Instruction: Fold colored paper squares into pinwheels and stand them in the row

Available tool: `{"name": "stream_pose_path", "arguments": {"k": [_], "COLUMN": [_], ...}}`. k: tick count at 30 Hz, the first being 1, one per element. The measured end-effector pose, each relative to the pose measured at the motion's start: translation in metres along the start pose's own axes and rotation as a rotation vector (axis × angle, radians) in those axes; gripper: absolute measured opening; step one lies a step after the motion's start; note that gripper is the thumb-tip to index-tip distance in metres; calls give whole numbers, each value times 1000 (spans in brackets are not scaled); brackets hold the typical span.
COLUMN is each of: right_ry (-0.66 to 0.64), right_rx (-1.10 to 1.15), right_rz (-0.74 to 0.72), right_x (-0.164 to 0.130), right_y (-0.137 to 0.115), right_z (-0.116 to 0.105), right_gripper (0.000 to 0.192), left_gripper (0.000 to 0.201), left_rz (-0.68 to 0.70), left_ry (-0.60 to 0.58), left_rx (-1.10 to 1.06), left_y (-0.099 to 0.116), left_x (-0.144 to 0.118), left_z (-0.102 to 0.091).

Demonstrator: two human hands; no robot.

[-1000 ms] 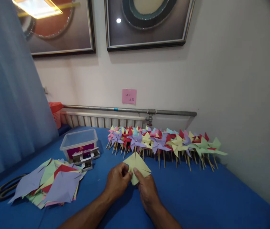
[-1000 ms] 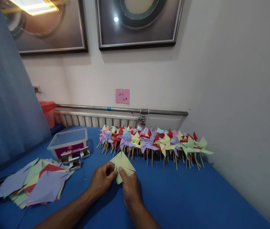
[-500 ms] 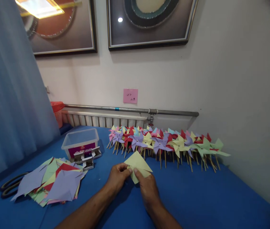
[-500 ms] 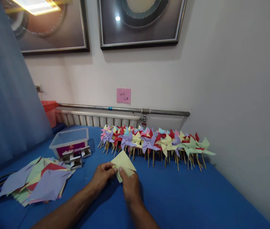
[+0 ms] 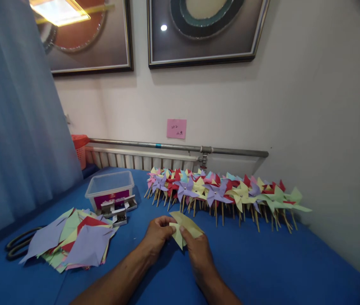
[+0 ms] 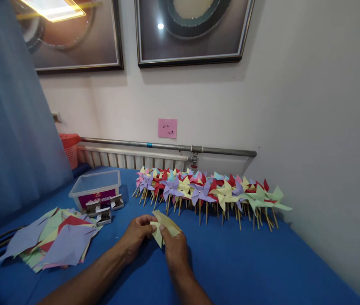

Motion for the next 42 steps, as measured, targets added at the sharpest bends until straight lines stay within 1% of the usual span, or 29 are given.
{"name": "stream_pose_path", "arguments": {"k": [5, 9, 12, 15, 18, 21, 24, 27, 29, 34, 38, 42], "right_ry": [5, 10, 23, 42, 48, 47, 64, 120, 129, 126, 78, 86], "right_rx": [14, 45, 63, 63, 24, -17, -56, -77, -60, -23, 15, 46], "right_rz": [-19, -42, -41, -38, -47, -43, -28, -25, -26, -7, -6, 8], "right_x": [-2, -1, 0, 0, 0, 0, 0, 1, 2, 5, 4, 3], "right_y": [-2, -1, 2, 3, 0, -2, -1, 1, 5, 13, 11, 8], "right_z": [1, 2, 0, -1, -2, -1, -2, -6, -9, -12, -8, -7], "right_gripper": [42, 46, 44, 42, 36, 32, 30, 33, 36, 43, 40, 39], "left_gripper": [24, 25, 29, 33, 35, 37, 41, 40, 37, 32, 24, 20], "left_rz": [16, -6, -33, -48, -30, 19, 46, 74, 90, 83, 61, 36], "left_ry": [14, -12, -42, -77, -88, -60, 9, 58, 66, 95, 116, 108], "left_rx": [-50, -116, -180, -160, -109, -71, -56, -42, -18, 68, 95, 106], "left_y": [1, 1, 0, -2, -2, 1, 3, 3, 3, 1, 0, 0], "left_x": [-2, -4, -4, -4, -5, -7, -8, -7, -5, -3, -2, -1], "left_z": [1, 2, 3, 5, 8, 12, 13, 11, 8, 0, -3, -2]}}
Point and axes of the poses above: each hand's wrist, its own x-axis towards the middle knuckle, its own z-axis out of the palm, y = z × x, the point moved 4 cm from there along x, towards the middle knuckle, and after that the axes turned 10 degrees about -y, right-handed, at the moved point
